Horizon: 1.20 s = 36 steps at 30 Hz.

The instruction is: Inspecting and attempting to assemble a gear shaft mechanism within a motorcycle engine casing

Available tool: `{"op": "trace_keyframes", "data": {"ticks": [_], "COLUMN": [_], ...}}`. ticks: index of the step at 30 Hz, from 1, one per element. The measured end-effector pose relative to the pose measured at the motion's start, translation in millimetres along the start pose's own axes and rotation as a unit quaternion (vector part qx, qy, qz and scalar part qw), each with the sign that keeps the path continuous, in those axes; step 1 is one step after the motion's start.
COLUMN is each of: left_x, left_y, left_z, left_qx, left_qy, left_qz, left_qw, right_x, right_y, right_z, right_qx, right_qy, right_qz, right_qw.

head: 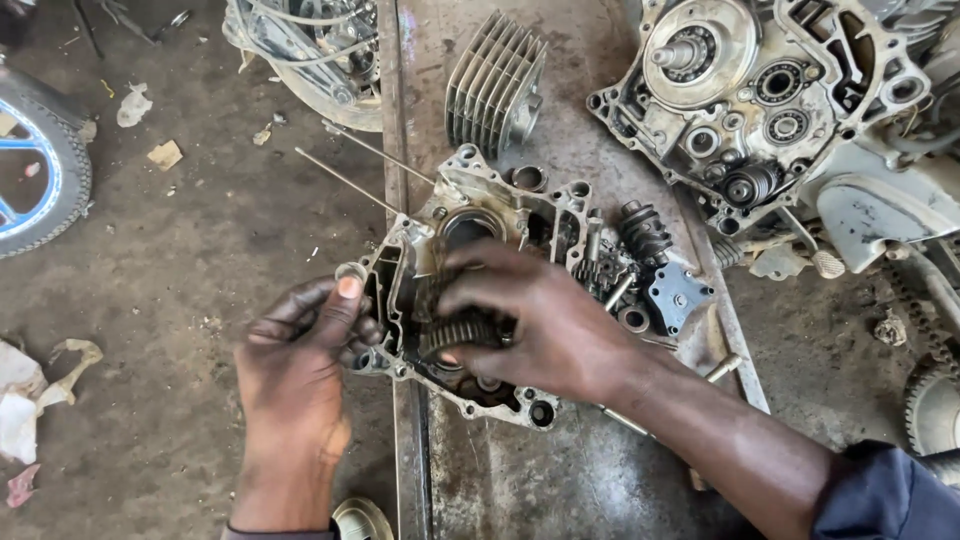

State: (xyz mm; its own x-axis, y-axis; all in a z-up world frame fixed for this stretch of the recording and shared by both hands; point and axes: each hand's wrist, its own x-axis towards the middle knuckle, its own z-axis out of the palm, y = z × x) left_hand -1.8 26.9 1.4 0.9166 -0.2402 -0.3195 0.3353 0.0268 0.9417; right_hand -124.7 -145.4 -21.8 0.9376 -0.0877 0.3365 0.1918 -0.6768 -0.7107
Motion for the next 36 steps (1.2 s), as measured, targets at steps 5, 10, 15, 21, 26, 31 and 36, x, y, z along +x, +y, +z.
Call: {"op": "trace_keyframes", "data": {"ticks": [5,10,15,21,26,31,36], "left_x": [6.4,3.6,0.9,-0.4,0.0,-1.1,-6.0], "left_y": [-20.9,-21.0,-19.9,-22.8,-24.0,-23.3,-19.4], "left_z": [0.9,4.4,7.3,23.1,25.7,27.0,29.6], "left_qx": [-0.020,-0.009,-0.030,-0.032,-0.047,-0.064,-0.046], "left_qy": [-0.007,0.002,-0.041,-0.044,-0.043,-0.032,-0.057], "left_qz": [0.058,0.069,0.092,0.067,0.067,0.065,0.057], "left_qw": [0.998,0.998,0.994,0.996,0.996,0.995,0.996], "right_x": [4.6,9.4,10.1,10.2,16.5,14.3,14.2], "right_y": [-3.0,-7.3,-20.0,-41.2,-40.5,-31.9,-30.2], "right_z": [6.8,-19.5,-43.9,-23.1,-13.2,-11.8,-27.2], "right_qx": [-0.076,-0.036,-0.239,-0.371,-0.352,-0.340,-0.233], "right_qy": [-0.097,-0.073,-0.156,-0.267,-0.249,-0.213,-0.105], "right_qz": [0.027,-0.001,0.210,0.241,0.317,0.301,0.311], "right_qw": [0.992,0.997,0.935,0.856,0.844,0.865,0.916]}}
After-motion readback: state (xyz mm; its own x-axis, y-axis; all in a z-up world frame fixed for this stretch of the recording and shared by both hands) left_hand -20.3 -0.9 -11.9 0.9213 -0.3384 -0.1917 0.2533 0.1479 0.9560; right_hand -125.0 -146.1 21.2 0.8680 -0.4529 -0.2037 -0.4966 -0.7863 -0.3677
